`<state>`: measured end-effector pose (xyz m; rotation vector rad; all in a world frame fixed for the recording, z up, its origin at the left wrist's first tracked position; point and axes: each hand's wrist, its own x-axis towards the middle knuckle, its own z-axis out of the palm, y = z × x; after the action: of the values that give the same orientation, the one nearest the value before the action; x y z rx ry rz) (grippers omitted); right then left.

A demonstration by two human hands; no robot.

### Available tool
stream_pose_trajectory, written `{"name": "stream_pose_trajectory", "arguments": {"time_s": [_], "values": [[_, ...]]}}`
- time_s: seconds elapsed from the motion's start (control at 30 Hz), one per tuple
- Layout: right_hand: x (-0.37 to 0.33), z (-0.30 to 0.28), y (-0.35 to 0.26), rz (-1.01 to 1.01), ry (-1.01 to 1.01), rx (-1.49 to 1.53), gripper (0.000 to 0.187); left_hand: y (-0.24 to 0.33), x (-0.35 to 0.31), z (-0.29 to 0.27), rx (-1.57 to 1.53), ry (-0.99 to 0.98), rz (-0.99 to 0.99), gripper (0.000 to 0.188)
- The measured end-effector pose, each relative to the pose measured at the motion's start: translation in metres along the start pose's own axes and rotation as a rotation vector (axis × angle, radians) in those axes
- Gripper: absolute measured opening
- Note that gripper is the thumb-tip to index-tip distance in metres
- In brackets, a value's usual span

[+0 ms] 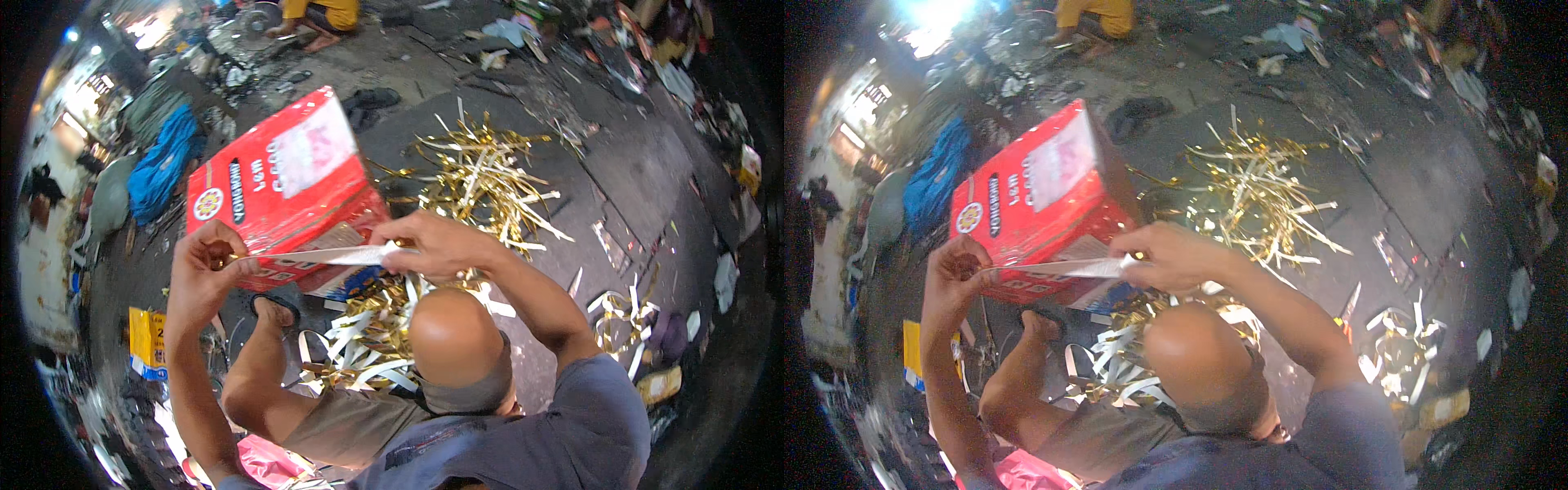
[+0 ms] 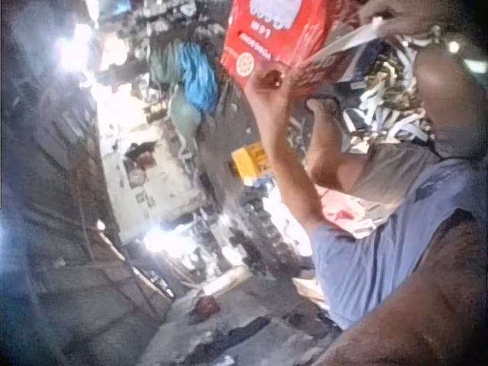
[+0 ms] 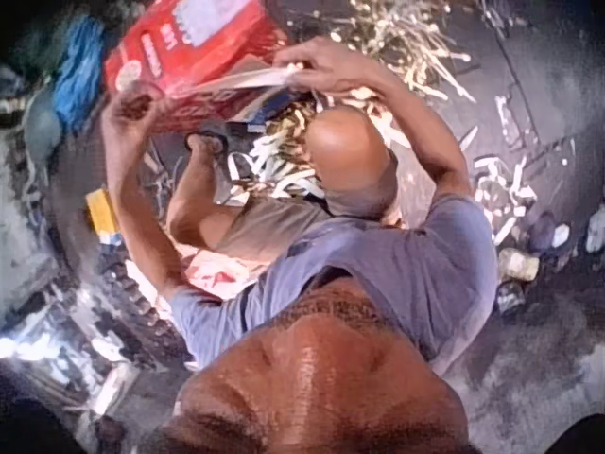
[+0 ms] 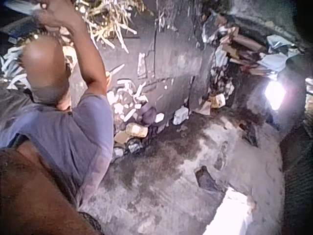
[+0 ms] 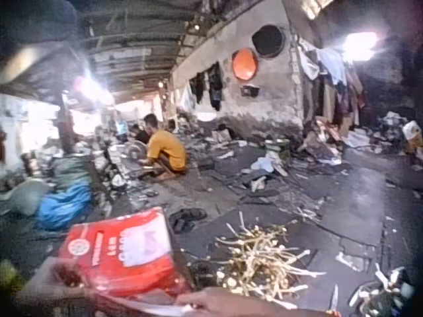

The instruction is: The person wraps a red cardboard box with white and gold ribbons. They repeatedly pull ribbon from a pile, wrap it around the box, and secure it by hand.

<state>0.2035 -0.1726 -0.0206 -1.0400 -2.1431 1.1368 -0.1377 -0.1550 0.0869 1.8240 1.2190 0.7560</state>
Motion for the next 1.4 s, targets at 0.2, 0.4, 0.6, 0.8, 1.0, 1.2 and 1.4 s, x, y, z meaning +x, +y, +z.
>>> {"name": "stream_pose_trajectory", "arguments": {"time_s": [0.2,0.4,0.6,0.8,1.0,1.2,1.4], "values": [[0.001,0.011,0.028,0.233,-0.064,-0.015,0.029,0.021,-0.030,-0.047,0.144,0.287,0.075,0.019],[-0.042,0.009,0.093,0.394,-0.037,0.045,0.037,0.001,-0.048,-0.060,0.072,0.537,0.091,0.021],[-0.122,0.030,0.217,0.598,0.061,-0.561,0.033,0.005,-0.047,-0.019,0.170,-0.178,0.196,0.014],[-0.044,-0.003,0.057,0.334,-0.096,-0.268,0.032,-0.029,-0.033,0.093,0.522,-0.714,0.538,0.097],[0.007,-0.031,-0.088,-0.001,-0.201,-0.295,0.038,-0.002,0.011,0.116,-0.219,-0.355,0.390,0.076],[0.019,-0.070,-0.105,0.200,-0.126,-0.300,0.040,-0.022,0.013,0.014,0.033,0.010,0.195,0.027],[0.072,-0.067,-0.085,-0.059,0.157,-0.144,0.029,-0.048,0.022,-0.085,-0.094,0.031,0.024,0.019]]}}
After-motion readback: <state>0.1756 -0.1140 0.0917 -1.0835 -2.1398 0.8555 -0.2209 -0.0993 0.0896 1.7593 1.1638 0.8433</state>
